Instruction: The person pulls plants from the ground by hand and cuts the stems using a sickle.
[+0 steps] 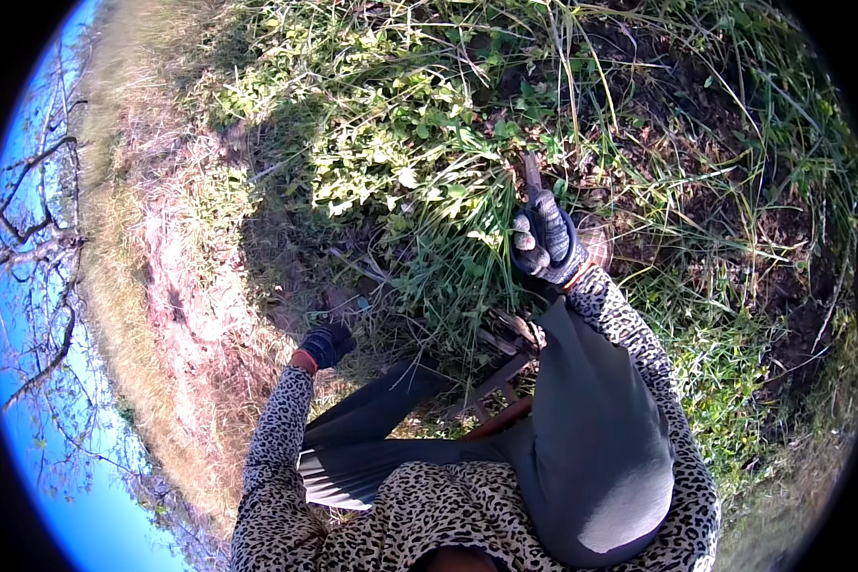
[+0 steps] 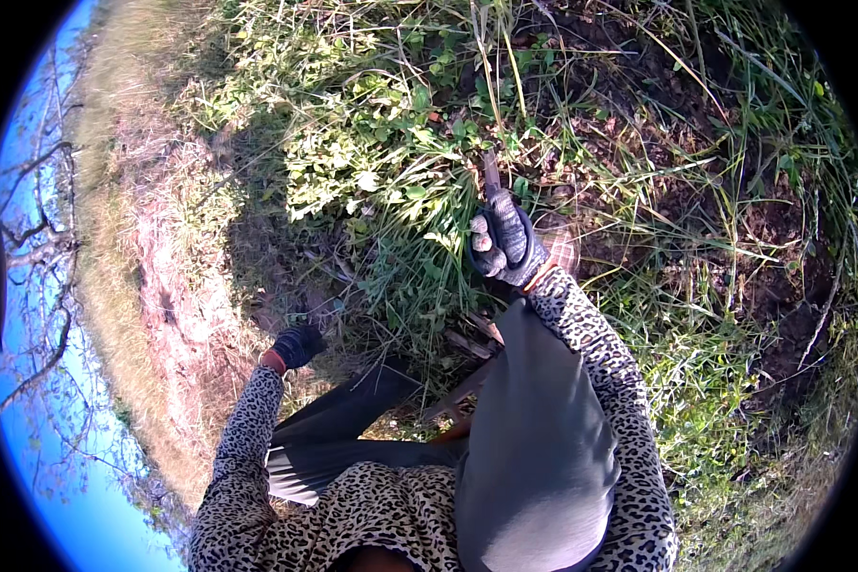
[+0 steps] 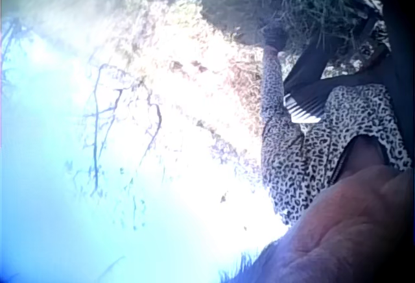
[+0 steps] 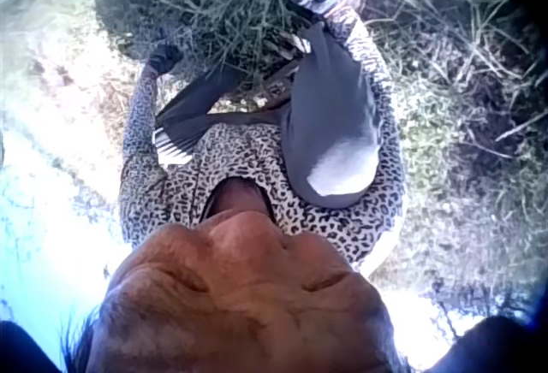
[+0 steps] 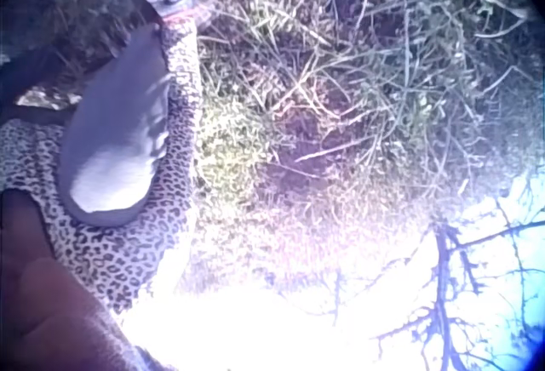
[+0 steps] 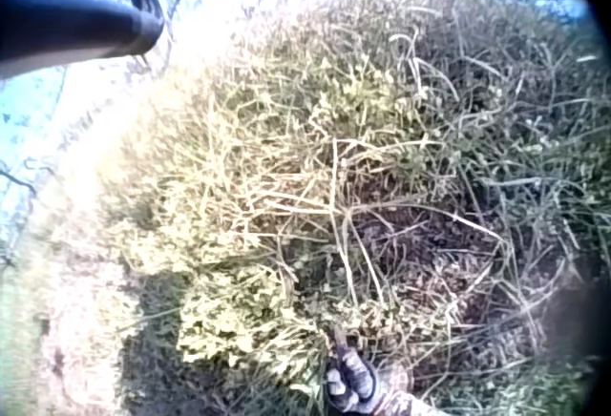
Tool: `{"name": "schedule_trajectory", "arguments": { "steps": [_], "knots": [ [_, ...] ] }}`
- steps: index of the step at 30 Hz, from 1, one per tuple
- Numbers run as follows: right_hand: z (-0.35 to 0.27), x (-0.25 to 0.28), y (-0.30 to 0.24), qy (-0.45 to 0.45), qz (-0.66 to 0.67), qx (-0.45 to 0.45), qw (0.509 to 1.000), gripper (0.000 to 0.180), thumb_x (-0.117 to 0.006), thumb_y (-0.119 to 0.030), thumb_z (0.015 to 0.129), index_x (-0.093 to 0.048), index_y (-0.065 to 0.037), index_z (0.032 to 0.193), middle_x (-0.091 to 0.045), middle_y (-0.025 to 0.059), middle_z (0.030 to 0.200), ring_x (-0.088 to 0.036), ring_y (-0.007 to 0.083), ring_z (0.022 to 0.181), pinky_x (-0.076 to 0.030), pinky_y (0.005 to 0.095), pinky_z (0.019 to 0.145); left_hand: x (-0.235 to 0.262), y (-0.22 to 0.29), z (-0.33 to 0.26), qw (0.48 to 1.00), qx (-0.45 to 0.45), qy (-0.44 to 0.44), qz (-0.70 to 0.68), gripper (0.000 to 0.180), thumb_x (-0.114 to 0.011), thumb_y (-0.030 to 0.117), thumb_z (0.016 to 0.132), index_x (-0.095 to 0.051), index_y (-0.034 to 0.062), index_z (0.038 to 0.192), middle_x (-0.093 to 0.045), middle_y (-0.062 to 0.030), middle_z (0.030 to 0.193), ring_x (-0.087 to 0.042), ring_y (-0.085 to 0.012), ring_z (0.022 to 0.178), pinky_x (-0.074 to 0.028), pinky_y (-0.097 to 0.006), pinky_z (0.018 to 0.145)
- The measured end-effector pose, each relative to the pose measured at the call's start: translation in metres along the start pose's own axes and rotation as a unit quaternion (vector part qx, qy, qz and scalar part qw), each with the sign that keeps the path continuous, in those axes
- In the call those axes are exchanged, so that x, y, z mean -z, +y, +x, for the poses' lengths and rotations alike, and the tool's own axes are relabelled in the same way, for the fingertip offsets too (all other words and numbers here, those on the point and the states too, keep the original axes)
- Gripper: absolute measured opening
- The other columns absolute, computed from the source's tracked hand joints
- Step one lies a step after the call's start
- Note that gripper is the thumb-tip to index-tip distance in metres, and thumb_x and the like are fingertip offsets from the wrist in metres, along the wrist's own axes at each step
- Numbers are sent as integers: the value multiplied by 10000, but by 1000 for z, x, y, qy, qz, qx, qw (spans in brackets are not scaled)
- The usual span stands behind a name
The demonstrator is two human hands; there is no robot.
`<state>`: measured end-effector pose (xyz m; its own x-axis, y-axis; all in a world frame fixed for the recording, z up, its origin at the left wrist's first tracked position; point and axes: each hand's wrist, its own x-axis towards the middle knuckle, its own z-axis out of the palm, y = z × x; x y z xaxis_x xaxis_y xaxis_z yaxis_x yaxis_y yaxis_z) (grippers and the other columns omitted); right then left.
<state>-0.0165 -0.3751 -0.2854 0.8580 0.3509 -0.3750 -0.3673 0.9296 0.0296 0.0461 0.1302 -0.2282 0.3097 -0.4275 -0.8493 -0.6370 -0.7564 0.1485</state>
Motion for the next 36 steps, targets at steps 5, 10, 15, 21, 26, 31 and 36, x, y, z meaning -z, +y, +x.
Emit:
{"name": "schedule_trajectory", "arguments": {
  "steps": [5,10,15,21,26,31,36],
  "knots": [
    [19,8,10,-28,13,9,999,414,-560,-544,897,-482,-378,1268,-627,-11,698,-519,113,435,-330,232,331,-134,-103,-189,866,234,-424,125,487,-594,470,802,-677,136,1146,-638,-156,1204,-572,-279,1181,-448,-407,1003],
    [10,-9,6,-12,14,25,1000,419,-571,-534,894,-492,-351,1263,-627,1,724,-568,129,526,-351,231,350,-40,-80,-129,919,392,-50,-18,724,-690,595,736,-602,64,1221,-611,-180,1228,-574,-340,1147,-458,-435,961],
    [6,17,6,20,-13,2,1000,521,-539,-602,879,-620,-105,1014,-637,97,715,-583,214,519,-440,306,436,130,78,-3,882,91,454,-86,241,-683,247,847,-681,73,1013,-683,-155,1021,-656,-308,954,-505,-400,873],
    [-2,12,9,89,34,-5,995,474,-559,-577,882,-558,-187,1151,-659,87,787,-621,225,577,-451,322,442,246,200,106,835,-174,522,-10,297,-707,296,812,-665,96,1027,-659,-126,1042,-613,-314,995,-465,-416,917],
    [-17,15,9,-16,61,-5,998,612,-450,-637,905,-620,-50,916,-662,123,743,-550,204,484,-421,302,455,270,233,213,950,-43,308,38,409,-536,346,887,-591,121,1225,-573,-94,1286,-515,-268,1206,-366,-446,1034],
    [-21,-2,6,-58,28,50,997,623,-411,-611,938,-614,-25,881,-671,144,785,-560,201,507,-436,289,484,255,208,253,929,3,343,136,385,-500,227,860,-603,168,1226,-532,-70,1369,-471,-271,1278,-142,-625,1109],
    [-19,25,10,15,-140,36,989,676,-426,-632,924,-625,13,950,-670,145,800,-612,195,568,-486,274,528,289,233,243,969,69,198,131,239,-530,150,818,-693,144,993,-709,-103,973,-664,-300,966,-451,-490,894]
  ]
}}
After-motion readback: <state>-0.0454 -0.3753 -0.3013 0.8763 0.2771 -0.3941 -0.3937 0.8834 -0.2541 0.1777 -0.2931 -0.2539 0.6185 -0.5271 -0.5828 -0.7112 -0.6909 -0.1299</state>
